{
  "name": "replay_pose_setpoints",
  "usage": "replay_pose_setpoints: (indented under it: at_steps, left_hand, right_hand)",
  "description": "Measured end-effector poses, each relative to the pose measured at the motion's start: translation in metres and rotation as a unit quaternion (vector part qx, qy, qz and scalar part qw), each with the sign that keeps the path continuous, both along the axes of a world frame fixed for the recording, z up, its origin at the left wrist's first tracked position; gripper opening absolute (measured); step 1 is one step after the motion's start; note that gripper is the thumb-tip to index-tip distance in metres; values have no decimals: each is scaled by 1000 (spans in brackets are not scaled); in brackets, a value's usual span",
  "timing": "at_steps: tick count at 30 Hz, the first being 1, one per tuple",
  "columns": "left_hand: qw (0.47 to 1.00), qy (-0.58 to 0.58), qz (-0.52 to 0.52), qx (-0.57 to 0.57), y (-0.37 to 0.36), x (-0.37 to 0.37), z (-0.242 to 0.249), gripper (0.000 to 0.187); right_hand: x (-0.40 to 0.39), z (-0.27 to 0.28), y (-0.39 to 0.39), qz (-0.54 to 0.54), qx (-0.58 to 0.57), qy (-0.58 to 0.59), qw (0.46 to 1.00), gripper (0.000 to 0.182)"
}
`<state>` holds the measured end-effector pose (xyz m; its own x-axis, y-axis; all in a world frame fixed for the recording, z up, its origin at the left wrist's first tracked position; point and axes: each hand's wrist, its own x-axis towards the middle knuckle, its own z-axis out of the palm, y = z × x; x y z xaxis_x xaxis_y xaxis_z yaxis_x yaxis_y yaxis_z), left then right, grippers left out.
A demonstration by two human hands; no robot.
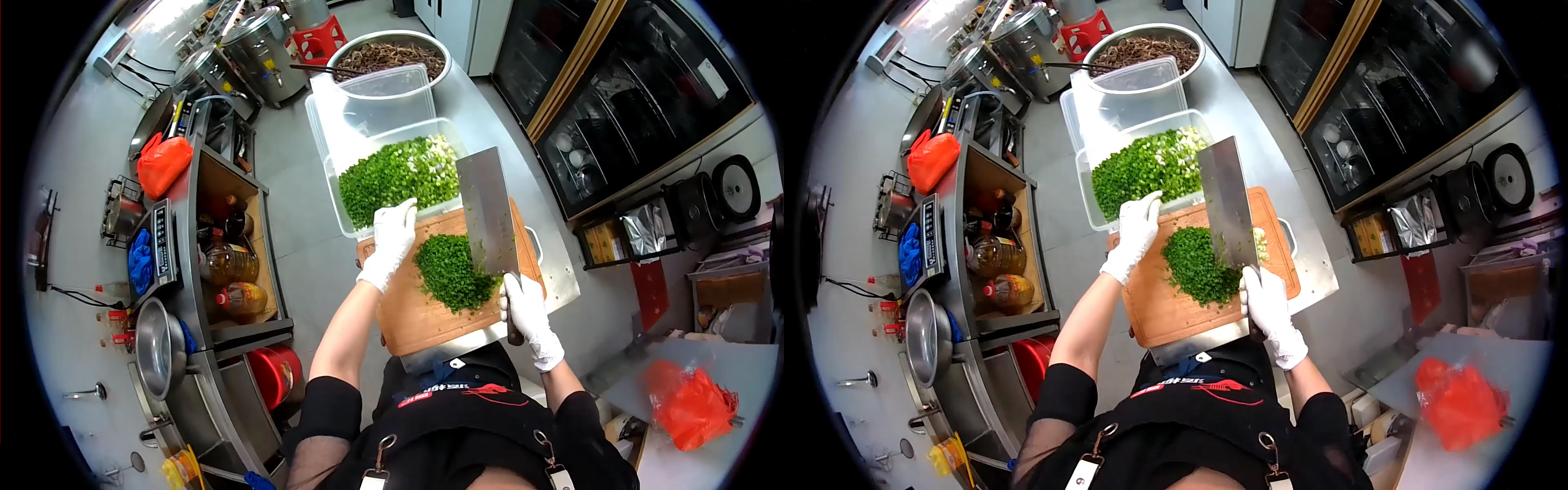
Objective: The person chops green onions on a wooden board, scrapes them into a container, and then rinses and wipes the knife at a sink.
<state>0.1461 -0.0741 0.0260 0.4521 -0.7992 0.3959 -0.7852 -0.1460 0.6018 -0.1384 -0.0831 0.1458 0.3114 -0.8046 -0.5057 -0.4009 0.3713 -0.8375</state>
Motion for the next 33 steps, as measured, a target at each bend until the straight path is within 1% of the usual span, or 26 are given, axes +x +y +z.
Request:
replay_pose_setpoints:
  at_steps: [2,4,5,6,8,9,11,12,13,14,16,17,18,19,20,21,22,23,24,25,26,28,29,30,31,33]
  left_hand:
    - [999,4,-11,-30,4,0,-2,18]
    - [999,1,-9,-34,5,-2,13,17]
    - [991,80,-30,105,7,1,20,24]
    - [991,77,-29,102,6,-2,22,24]
    - [991,20,36,-126,1,-11,28,34]
    - [988,80,4,-132,1,-17,44,42]
    - [959,145,-83,-229,-9,-40,101,46]
    - [945,188,-118,-239,-18,-52,111,51]
    - [831,524,-144,-119,-17,-71,121,54]
    - [920,270,-174,-225,-39,-65,119,56]
    - [921,321,-146,-164,-58,-62,111,56]
    - [913,352,-132,-155,-63,-54,104,56]
    - [953,244,-105,-143,-69,-42,90,58]
    - [946,269,-100,-150,-73,-35,81,58]
    - [939,294,-95,-153,-75,-30,70,59]
    - [943,286,-97,-137,-75,-23,67,59]
    - [930,341,-84,-112,-70,-22,76,60]
    - [937,331,-60,-95,-72,-13,63,61]
    - [943,321,-37,-79,-78,0,39,61]
    - [954,298,17,-36,-81,9,33,61]
    - [934,352,46,-50,-77,15,26,59]
    - [941,314,82,-91,-75,21,34,57]
    - [948,285,72,-122,-80,21,38,55]
    - [934,317,33,-162,-81,13,60,55]
    - [934,314,36,-164,-87,8,68,55]
    - [938,300,-53,-166,-101,0,80,56]
  right_hand:
    - [9,1,-16,12,9,-23,1000,28]
    - [26,14,-33,28,2,-35,999,29]
    - [35,14,-42,37,4,-54,998,30]
    - [45,11,-52,45,5,-73,996,31]
    - [68,10,-69,55,11,-86,995,34]
    - [81,8,-76,58,12,-101,993,35]
    - [103,5,-92,84,25,-111,990,35]
    - [113,-7,-99,91,22,-114,989,35]
    - [125,-27,-107,126,-154,-70,978,34]
    - [137,-51,-117,154,-326,-25,932,34]
    - [150,-45,-111,117,-199,-176,957,38]
    - [153,-40,-113,122,-209,-141,960,38]
    - [157,-29,-113,125,-219,-105,962,38]
    - [160,-27,-116,131,-262,-72,953,36]
    - [160,-24,-117,132,-261,-70,954,36]
    - [161,-20,-117,115,-133,-101,979,36]
    - [163,-14,-117,98,-5,-132,986,36]
    - [167,-8,-115,58,14,-128,990,36]
    - [167,-9,-118,58,14,-128,990,36]
    - [165,-10,-122,64,11,-135,989,36]
    - [163,-10,-125,71,8,-141,987,36]
    - [163,-11,-129,80,-16,-141,987,37]
    - [163,-11,-129,87,-15,-135,987,37]
    - [164,-9,-128,95,-13,-130,987,37]
    - [164,-7,-127,99,-13,-133,986,37]
    - [164,-5,-121,130,2,-126,984,38]
